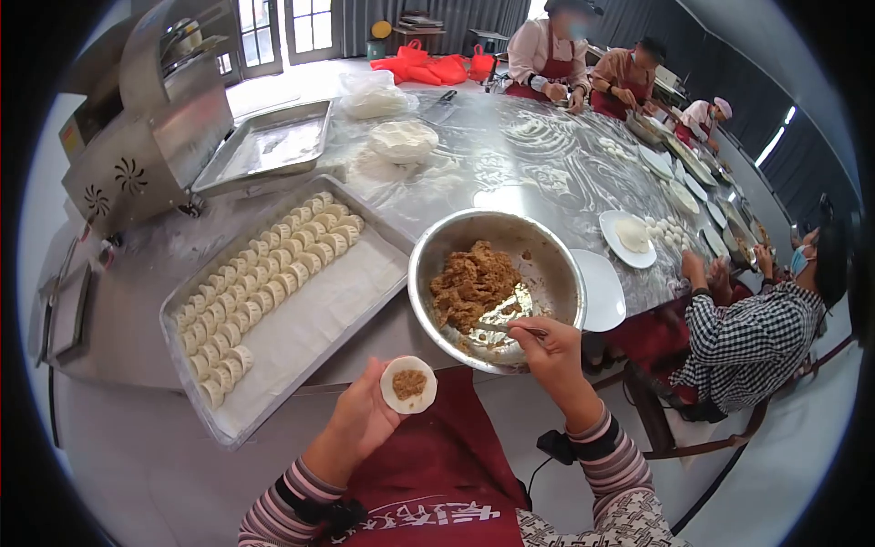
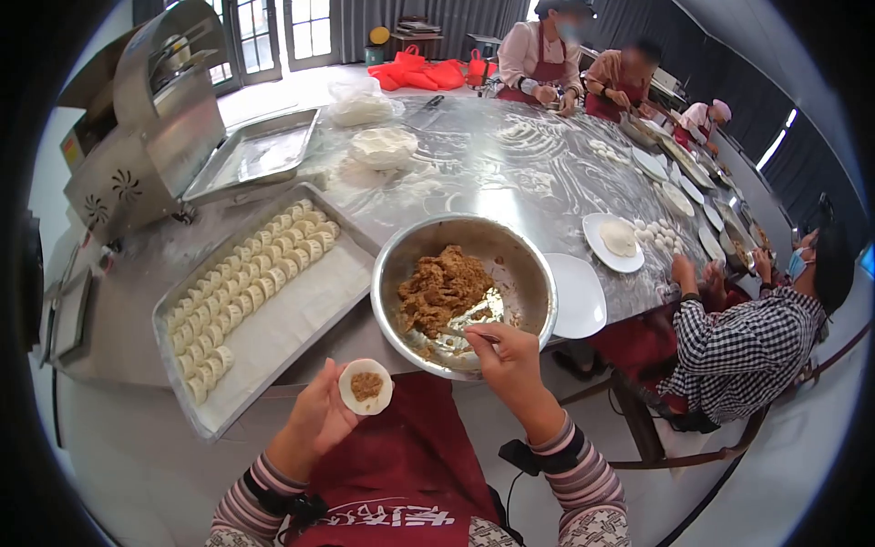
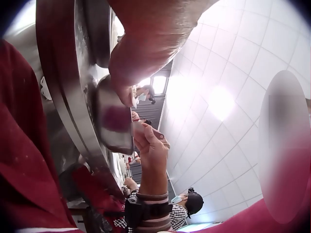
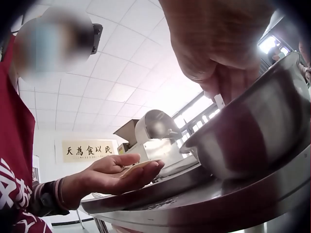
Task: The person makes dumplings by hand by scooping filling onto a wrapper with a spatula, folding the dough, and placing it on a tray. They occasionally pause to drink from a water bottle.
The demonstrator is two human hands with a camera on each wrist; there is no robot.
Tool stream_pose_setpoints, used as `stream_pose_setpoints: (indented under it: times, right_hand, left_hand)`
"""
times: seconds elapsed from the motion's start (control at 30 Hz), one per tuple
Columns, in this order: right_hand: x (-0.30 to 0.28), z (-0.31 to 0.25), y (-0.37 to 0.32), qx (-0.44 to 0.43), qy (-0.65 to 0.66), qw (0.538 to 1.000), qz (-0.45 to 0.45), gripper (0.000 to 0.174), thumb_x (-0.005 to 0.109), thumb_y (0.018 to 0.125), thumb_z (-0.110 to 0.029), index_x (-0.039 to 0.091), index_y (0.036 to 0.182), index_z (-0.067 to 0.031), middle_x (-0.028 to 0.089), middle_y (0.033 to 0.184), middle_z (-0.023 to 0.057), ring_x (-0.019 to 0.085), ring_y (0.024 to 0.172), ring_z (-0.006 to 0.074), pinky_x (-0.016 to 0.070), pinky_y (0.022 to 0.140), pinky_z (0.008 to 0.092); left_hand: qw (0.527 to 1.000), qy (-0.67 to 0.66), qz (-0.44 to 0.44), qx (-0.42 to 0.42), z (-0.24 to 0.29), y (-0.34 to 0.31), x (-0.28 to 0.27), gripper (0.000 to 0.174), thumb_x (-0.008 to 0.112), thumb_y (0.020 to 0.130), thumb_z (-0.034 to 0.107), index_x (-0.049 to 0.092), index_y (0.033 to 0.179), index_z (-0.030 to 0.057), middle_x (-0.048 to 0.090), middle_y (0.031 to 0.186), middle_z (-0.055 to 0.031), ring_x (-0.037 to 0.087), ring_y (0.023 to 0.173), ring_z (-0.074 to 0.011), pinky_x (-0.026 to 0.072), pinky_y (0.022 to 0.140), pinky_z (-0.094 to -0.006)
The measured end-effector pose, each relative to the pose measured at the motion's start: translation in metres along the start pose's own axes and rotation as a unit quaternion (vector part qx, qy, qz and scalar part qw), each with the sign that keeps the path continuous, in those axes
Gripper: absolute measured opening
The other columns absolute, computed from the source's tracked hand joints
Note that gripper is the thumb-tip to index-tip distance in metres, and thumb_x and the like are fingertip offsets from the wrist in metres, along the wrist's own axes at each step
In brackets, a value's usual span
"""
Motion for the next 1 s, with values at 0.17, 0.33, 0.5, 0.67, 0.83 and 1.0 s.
stream_pose_setpoints:
  times: [0.17,0.33,0.5,0.67,0.83,1.0]
  right_hand:
    - [0.012,0.003,0.008,-0.027,0.001,0.999,-0.026,0.01,0.068,0.082,-0.004,0.07,0.09,0.0013,0.07,0.083,0.0148,0.068,0.074,0.0228,0.0521,0.066,0.0295]
    - [0.021,-0.002,0.008,-0.069,-0.005,0.997,-0.041,0.01,0.068,0.081,-0.003,0.07,0.09,0.0008,0.069,0.082,0.0153,0.068,0.072,0.0254,0.0522,0.065,0.0306]
    - [0.028,0.016,0.005,0.079,0.101,0.987,-0.093,0.012,0.066,0.084,-0.004,0.07,0.091,0.0048,0.071,0.083,0.0116,0.069,0.076,0.0177,0.053,0.067,0.0272]
    - [0.007,0.019,0.01,0.182,0.232,0.954,-0.053,0.016,0.063,0.087,-0.006,0.068,0.091,0.0087,0.069,0.083,0.0148,0.069,0.073,0.0214,0.0549,0.068,0.0277]
    - [0.0,-0.006,-0.008,0.142,0.368,0.919,0.002,0.017,0.059,0.089,-0.004,0.066,0.095,0.0101,0.069,0.086,0.0186,0.07,0.076,0.0268,0.0568,0.075,0.0346]
    - [0.02,-0.116,-0.056,-0.282,-0.01,0.958,-0.046,0.011,0.065,0.083,-0.005,0.067,0.092,0.0012,0.069,0.086,0.0136,0.07,0.085,0.0274,0.053,0.085,0.0398]
  left_hand:
    - [1.0,0.005,0.009,-0.008,-0.005,0.006,-0.001,0.055,0.033,0.101,0.044,0.045,0.126,-0.003,0.055,0.125,-0.0178,0.053,0.118,-0.0297,0.0413,0.103,-0.0424]
    - [1.0,-0.001,0.0,-0.01,-0.006,0.006,0.004,0.054,0.034,0.101,0.043,0.044,0.127,-0.0034,0.055,0.125,-0.016,0.054,0.117,-0.0269,0.0427,0.102,-0.0405]
    - [1.0,-0.007,-0.007,0.004,-0.001,0.004,0.009,0.052,0.035,0.101,0.041,0.044,0.127,-0.003,0.055,0.124,-0.0153,0.054,0.117,-0.0261,0.0428,0.101,-0.0398]
    - [0.999,-0.011,-0.024,0.033,0.009,0.003,0.014,0.051,0.033,0.102,0.041,0.046,0.125,-0.0026,0.056,0.125,-0.0165,0.054,0.117,-0.0274,0.0419,0.102,-0.0403]
    - [0.997,-0.032,-0.032,0.058,0.017,0.005,0.024,0.05,0.033,0.102,0.041,0.047,0.125,-0.0004,0.056,0.125,-0.0147,0.054,0.117,-0.0262,0.042,0.102,-0.0402]
    - [0.996,-0.049,-0.038,0.07,0.017,0.004,0.034,0.047,0.033,0.102,0.041,0.047,0.124,0.0018,0.057,0.121,-0.0127,0.055,0.114,-0.0237,0.0435,0.099,-0.0385]
Point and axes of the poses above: each hand's wrist, its own y-axis towards the middle knuckle, its own x-axis out of the palm, z = x × y, the point moved 10 cm from there along y, towards the middle knuckle
